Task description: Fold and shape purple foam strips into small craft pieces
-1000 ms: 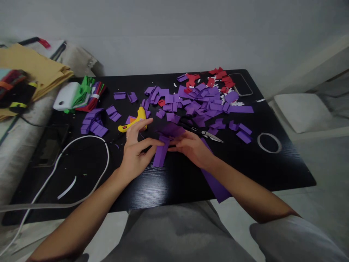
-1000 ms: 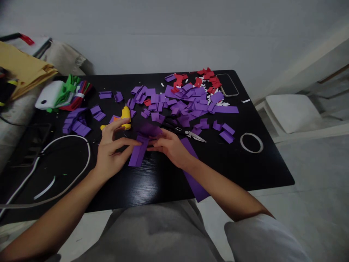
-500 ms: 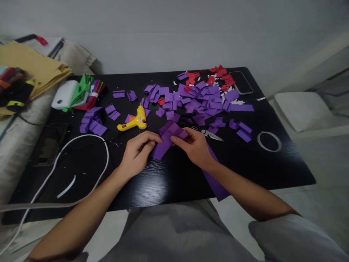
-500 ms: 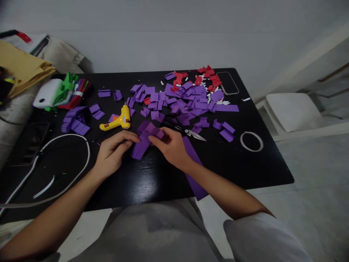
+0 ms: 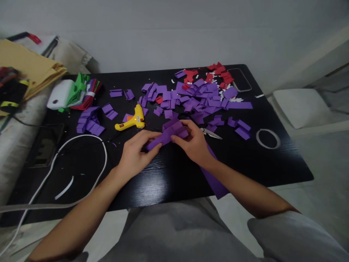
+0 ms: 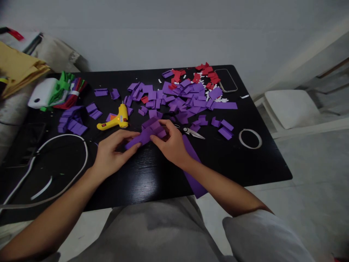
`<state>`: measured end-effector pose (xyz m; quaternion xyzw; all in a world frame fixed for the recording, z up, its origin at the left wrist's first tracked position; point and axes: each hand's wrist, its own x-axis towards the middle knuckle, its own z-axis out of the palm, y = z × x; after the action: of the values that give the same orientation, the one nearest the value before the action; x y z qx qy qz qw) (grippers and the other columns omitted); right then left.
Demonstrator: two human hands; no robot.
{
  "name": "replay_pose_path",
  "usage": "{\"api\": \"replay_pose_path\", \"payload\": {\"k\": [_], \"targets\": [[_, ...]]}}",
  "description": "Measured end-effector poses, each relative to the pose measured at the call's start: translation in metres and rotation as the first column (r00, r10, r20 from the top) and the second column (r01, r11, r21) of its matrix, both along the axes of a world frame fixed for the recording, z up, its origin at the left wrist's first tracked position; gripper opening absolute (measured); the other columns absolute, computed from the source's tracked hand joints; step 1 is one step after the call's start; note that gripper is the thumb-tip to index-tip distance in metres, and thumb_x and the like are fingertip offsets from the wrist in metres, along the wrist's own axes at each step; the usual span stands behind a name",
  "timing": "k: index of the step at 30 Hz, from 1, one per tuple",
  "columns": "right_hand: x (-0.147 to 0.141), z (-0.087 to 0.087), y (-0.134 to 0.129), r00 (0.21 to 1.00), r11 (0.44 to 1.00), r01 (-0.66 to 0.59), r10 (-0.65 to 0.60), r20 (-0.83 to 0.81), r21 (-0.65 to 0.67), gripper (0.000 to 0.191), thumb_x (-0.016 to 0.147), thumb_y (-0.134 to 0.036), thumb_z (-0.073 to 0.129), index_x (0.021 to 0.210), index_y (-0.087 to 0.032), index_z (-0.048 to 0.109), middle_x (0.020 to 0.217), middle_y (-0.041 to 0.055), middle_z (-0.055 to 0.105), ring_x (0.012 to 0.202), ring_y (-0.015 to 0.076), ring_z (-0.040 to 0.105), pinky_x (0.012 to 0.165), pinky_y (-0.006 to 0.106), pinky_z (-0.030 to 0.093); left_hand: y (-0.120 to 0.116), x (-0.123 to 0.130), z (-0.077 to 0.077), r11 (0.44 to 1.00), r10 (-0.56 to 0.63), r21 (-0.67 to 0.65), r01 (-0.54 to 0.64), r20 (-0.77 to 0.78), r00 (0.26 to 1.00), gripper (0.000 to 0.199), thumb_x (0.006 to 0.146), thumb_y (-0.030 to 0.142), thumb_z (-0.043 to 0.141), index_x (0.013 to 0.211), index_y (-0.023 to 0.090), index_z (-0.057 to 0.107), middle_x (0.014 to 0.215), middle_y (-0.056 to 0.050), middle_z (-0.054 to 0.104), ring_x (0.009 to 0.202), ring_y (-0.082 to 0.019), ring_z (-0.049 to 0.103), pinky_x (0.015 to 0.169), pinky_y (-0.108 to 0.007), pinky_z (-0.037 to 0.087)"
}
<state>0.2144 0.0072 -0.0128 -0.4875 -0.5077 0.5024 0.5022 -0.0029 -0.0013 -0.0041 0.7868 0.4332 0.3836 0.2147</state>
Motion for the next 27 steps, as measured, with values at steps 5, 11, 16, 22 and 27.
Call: {"api": "replay_pose_path", "payload": {"k": [5, 11, 16, 22, 27], "targets": [[0.0007, 0.0026, -0.0008, 0.992, 0.997, -0.059, 0.053, 0.112, 0.056, 0.03, 0.084, -0.028, 0.078, 0.113, -0.024, 0.071, 0.113, 0.0037, 0.078, 0.103, 0.0234, 0.073, 0.099, 0.04, 0.058, -0.001, 0.0023, 0.0059, 0.997, -0.012, 0.071, 0.015, -0.043, 0.999, 0.022, 0.099, 0.023, 0.067, 0.12, 0.02, 0.075, 0.112, -0.008, 0.079, 0.102, -0.021, 0.076, 0.093, -0.034, 0.061], [0.001, 0.0021, -0.0029, 0.974, 0.99, -0.099, 0.076, 0.212, 0.099, 0.024, 0.087, -0.025, 0.076, 0.111, -0.023, 0.075, 0.11, 0.0028, 0.08, 0.103, 0.0235, 0.073, 0.098, 0.038, 0.056, -0.0022, 0.0023, 0.0054, 0.988, 0.006, 0.154, 0.007, -0.082, 0.997, 0.018, 0.102, 0.021, 0.064, 0.115, 0.019, 0.077, 0.106, -0.008, 0.081, 0.098, -0.019, 0.078, 0.093, -0.032, 0.062], [0.0006, 0.0032, -0.007, 0.958, 0.984, -0.122, 0.083, 0.274, 0.127, 0.031, 0.089, -0.026, 0.075, 0.12, -0.026, 0.073, 0.117, 0.0031, 0.079, 0.104, 0.0237, 0.074, 0.094, 0.038, 0.058, -0.0004, -0.0001, 0.0034, 0.986, -0.007, 0.164, 0.023, -0.096, 0.995, 0.016, 0.102, 0.021, 0.067, 0.113, 0.019, 0.078, 0.11, -0.008, 0.081, 0.102, -0.02, 0.078, 0.096, -0.034, 0.063], [-0.0022, 0.0009, -0.0072, 0.961, 0.987, -0.08, 0.04, 0.275, 0.137, 0.013, 0.093, -0.031, 0.073, 0.104, -0.024, 0.075, 0.102, 0.003, 0.079, 0.093, 0.0221, 0.074, 0.085, 0.036, 0.059, -0.0001, -0.0011, 0.0028, 0.985, -0.056, 0.152, 0.079, -0.147, 0.988, 0.018, 0.102, 0.023, 0.067, 0.117, 0.021, 0.077, 0.115, -0.008, 0.081, 0.105, -0.021, 0.078, 0.097, -0.037, 0.063], [-0.0036, -0.001, -0.005, 0.968, 0.992, -0.052, 0.021, 0.251, 0.116, 0.009, 0.089, -0.03, 0.076, 0.095, -0.024, 0.076, 0.094, 0.0022, 0.08, 0.089, 0.0214, 0.075, 0.085, 0.035, 0.06, 0.0004, -0.0013, 0.0025, 0.979, -0.103, 0.159, 0.129, -0.162, 0.981, 0.02, 0.103, 0.024, 0.066, 0.12, 0.022, 0.076, 0.118, -0.008, 0.082, 0.106, -0.022, 0.079, 0.096, -0.039, 0.063]]}}
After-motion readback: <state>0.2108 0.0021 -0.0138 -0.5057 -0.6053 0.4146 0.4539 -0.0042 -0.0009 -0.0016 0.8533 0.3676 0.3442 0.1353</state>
